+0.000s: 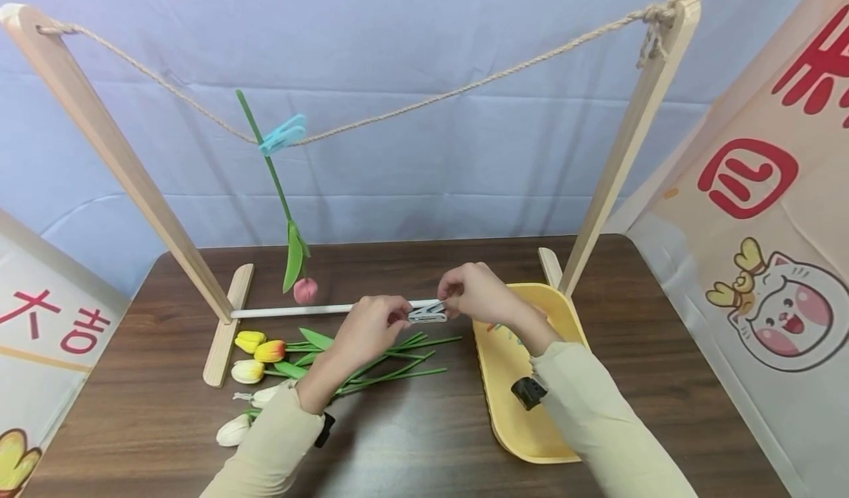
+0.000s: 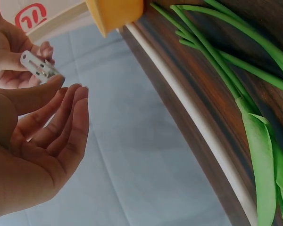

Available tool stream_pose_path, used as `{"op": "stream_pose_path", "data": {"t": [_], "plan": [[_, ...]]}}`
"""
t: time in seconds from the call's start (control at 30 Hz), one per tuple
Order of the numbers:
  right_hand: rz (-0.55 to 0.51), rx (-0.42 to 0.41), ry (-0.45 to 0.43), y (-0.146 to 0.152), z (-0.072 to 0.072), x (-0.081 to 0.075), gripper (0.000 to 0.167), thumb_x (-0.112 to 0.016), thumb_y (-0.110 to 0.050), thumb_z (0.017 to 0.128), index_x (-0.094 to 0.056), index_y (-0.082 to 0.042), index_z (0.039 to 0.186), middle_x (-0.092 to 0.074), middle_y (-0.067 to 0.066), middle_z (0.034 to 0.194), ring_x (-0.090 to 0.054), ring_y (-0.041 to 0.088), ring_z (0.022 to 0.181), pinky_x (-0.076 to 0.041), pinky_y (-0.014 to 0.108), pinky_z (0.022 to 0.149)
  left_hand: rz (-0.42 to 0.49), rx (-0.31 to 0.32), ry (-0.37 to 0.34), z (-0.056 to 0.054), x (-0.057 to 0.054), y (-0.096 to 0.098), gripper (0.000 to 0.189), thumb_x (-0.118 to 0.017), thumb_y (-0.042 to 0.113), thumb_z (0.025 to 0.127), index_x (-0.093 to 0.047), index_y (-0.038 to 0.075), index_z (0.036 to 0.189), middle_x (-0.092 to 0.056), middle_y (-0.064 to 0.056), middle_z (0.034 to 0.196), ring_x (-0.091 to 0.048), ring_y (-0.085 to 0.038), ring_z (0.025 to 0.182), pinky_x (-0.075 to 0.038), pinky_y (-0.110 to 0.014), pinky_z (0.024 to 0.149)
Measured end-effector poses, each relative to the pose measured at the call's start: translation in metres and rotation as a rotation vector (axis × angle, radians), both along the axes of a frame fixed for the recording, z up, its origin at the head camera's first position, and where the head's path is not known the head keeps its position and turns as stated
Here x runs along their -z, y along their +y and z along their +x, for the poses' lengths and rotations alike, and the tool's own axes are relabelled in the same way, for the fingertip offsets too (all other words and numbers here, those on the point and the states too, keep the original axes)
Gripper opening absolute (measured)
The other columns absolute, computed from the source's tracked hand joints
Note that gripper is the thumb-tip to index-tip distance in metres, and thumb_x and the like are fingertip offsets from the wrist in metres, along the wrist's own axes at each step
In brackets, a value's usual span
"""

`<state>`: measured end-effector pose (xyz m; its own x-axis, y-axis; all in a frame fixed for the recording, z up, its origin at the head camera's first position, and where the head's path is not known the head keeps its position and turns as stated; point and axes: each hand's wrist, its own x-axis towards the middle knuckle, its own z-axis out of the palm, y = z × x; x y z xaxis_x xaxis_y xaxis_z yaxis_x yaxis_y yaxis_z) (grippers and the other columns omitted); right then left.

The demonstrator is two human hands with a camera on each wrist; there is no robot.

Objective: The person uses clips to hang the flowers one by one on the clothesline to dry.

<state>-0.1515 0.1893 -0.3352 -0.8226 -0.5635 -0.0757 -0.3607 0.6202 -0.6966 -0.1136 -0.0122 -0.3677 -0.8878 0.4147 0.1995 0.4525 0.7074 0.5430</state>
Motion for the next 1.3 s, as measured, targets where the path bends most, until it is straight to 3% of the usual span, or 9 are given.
{"op": "stream_pose_path", "data": {"t": [0.27,0.43,0.57,0.73,0.87,1.03,1.3], "plan": [[-0.036,-0.016,0.017,-0.004,0.002,-0.001,0.007,-0.06,-0.004,0.087,-0.066,-0.001,0.088,-0.066,0.004,0.075,-0.063,0.013,0.066,-0.048,0.026,0.056,0.023,-0.011,0.057,-0.002,-0.002,-0.004,0.006,-0.067,0.002,0.078,-0.068,0.007,0.077,-0.065,0.001,0.07,-0.059,-0.014,0.062,-0.047,-0.028,0.059],[-0.063,-0.037,0.036,-0.002,0.001,0.001,0.028,-0.07,-0.02,0.081,-0.066,-0.001,0.101,-0.065,0.002,0.082,-0.06,0.012,0.07,-0.048,0.026,0.062,0.044,-0.061,0.068,-0.003,-0.01,-0.01,0.005,-0.067,0.001,0.079,-0.068,0.007,0.077,-0.065,0.0,0.069,-0.06,-0.014,0.062,-0.048,-0.03,0.06],[-0.062,-0.042,0.081,-0.003,0.001,0.002,0.034,-0.074,-0.018,0.076,-0.064,0.0,0.103,-0.061,0.001,0.081,-0.057,0.011,0.071,-0.048,0.026,0.064,0.048,-0.088,0.055,-0.003,-0.016,-0.013,0.005,-0.068,0.003,0.08,-0.068,0.007,0.077,-0.065,-0.001,0.069,-0.06,-0.014,0.061,-0.048,-0.029,0.06],[-0.093,-0.026,0.15,-0.006,0.002,0.003,0.03,-0.075,-0.014,0.075,-0.065,0.0,0.1,-0.059,-0.001,0.08,-0.055,0.011,0.07,-0.047,0.028,0.064,0.053,-0.102,0.081,-0.002,-0.017,-0.014,0.004,-0.069,0.002,0.078,-0.068,0.006,0.077,-0.065,-0.001,0.069,-0.061,-0.016,0.063,-0.048,-0.031,0.061],[-0.129,-0.011,0.167,-0.004,0.002,0.004,0.026,-0.075,-0.013,0.075,-0.067,0.0,0.096,-0.06,0.001,0.08,-0.054,0.011,0.068,-0.046,0.029,0.063,0.057,-0.114,0.063,0.001,-0.016,-0.014,0.005,-0.069,0.004,0.078,-0.069,0.005,0.083,-0.067,-0.002,0.072,-0.063,-0.016,0.066,-0.049,-0.032,0.062],[-0.102,0.046,0.164,0.006,0.002,0.005,0.022,-0.075,-0.011,0.075,-0.068,-0.001,0.093,-0.06,-0.001,0.078,-0.053,0.011,0.067,-0.045,0.027,0.061,0.0,-0.134,-0.025,0.008,-0.007,-0.02,0.003,-0.07,0.005,0.078,-0.068,0.007,0.079,-0.065,0.0,0.071,-0.062,-0.018,0.066,-0.048,-0.032,0.061],[-0.057,0.12,0.162,0.031,0.004,0.013,0.023,-0.074,-0.012,0.076,-0.067,0.002,0.094,-0.062,0.0,0.079,-0.056,0.013,0.071,-0.045,0.028,0.063,-0.134,-0.196,-0.194,0.022,0.026,-0.041,0.016,-0.072,0.003,0.067,-0.059,0.012,0.063,-0.053,0.002,0.059,-0.052,-0.017,0.056,-0.041,-0.03,0.05]]}}
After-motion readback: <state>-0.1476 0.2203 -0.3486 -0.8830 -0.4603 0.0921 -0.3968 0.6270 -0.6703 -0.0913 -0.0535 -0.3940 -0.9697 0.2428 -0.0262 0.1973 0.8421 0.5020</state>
